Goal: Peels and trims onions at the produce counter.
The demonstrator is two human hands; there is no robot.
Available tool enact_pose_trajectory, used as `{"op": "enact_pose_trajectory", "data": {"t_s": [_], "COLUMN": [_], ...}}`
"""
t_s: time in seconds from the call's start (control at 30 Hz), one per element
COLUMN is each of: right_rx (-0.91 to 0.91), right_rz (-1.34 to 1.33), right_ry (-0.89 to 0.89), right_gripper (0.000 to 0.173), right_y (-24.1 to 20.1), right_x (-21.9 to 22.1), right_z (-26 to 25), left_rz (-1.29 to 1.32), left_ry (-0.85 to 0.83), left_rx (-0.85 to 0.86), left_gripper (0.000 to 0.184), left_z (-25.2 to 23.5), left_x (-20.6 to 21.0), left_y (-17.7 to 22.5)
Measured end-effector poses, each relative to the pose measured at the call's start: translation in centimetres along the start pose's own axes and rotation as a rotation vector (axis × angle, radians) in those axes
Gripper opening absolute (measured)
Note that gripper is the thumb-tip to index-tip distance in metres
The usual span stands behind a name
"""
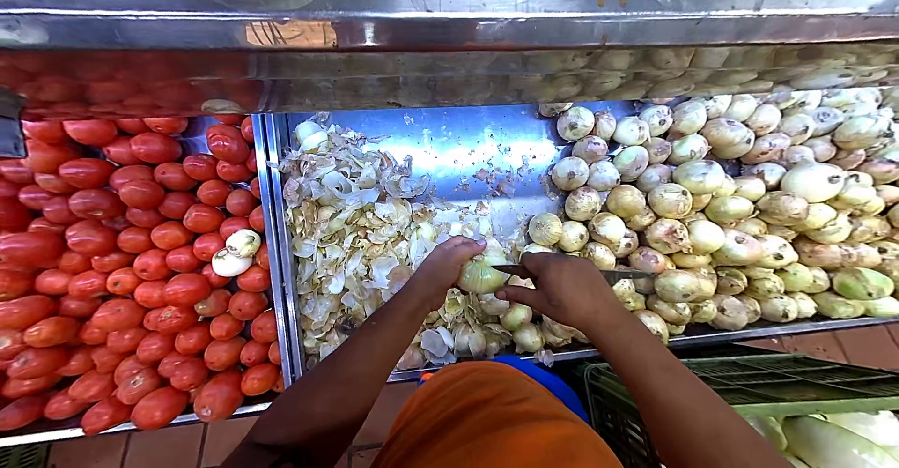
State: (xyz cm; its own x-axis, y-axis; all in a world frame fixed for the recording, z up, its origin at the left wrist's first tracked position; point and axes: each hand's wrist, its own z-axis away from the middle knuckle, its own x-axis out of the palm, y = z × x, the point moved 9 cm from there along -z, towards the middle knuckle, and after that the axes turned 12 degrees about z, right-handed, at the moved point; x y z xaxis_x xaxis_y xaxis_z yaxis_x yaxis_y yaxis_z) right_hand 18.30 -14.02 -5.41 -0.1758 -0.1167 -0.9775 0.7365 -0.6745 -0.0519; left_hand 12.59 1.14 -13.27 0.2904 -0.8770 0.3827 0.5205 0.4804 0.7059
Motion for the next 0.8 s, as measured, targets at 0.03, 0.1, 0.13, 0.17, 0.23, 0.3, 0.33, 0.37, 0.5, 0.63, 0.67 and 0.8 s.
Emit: {"op": "enact_pose_trajectory", "data": {"t_s": [0.03,0.1,0.13,0.17,0.23,0.3,0.33,0.37,0.5,0.63,0.67,0.8], "right_rx": [-0.025,-0.117,-0.169,-0.210,-0.259,-0.248,-0.217,-0.177,-0.029,0.077,0.096,0.152], "right_rz": [0.015,0.065,0.105,0.136,0.165,0.174,0.166,0.147,-0.007,-0.050,-0.017,0.123], "right_ry": [-0.013,0.001,-0.030,-0.118,-0.347,-0.451,-0.466,-0.477,-0.412,-0.166,-0.183,-0.261], "right_gripper": [0.067,0.069,0.069,0.070,0.073,0.071,0.064,0.057,0.040,0.068,0.071,0.077], "right_y": [-0.4,-1.4,-2.0,-2.7,-3.4,-2.9,-2.3,-1.7,-0.5,-0.7,-0.7,-0.1], "right_x": [-0.1,-0.1,0.3,1.1,3.4,4.5,4.3,3.9,1.3,-0.6,-0.6,-0.3], "right_z": [-0.3,-0.2,0.1,0.5,1.6,2.3,2.5,2.7,3.2,1.7,1.4,1.4], "left_rz": [-0.023,-0.039,-0.026,-0.004,0.048,0.113,0.153,0.187,0.215,0.154,0.123,0.035], "left_ry": [-0.018,-0.035,-0.032,-0.031,-0.034,-0.038,-0.046,-0.058,-0.078,-0.095,-0.082,-0.012], "left_rx": [0.016,0.017,0.002,-0.023,-0.069,-0.101,-0.120,-0.132,-0.057,-0.016,-0.005,0.069], "left_gripper": [0.032,0.031,0.033,0.037,0.043,0.049,0.053,0.057,0.048,0.044,0.045,0.045], "left_z": [0.2,0.3,0.2,0.3,0.5,0.7,0.8,0.7,0.9,1.0,1.4,2.4], "left_x": [0.3,0.6,0.3,0.1,-0.2,-0.4,-0.4,-0.4,-1.1,-0.4,0.0,0.9], "left_y": [0.3,0.5,0.6,0.6,0.6,0.5,0.4,0.1,0.6,0.5,0.5,0.6]}}
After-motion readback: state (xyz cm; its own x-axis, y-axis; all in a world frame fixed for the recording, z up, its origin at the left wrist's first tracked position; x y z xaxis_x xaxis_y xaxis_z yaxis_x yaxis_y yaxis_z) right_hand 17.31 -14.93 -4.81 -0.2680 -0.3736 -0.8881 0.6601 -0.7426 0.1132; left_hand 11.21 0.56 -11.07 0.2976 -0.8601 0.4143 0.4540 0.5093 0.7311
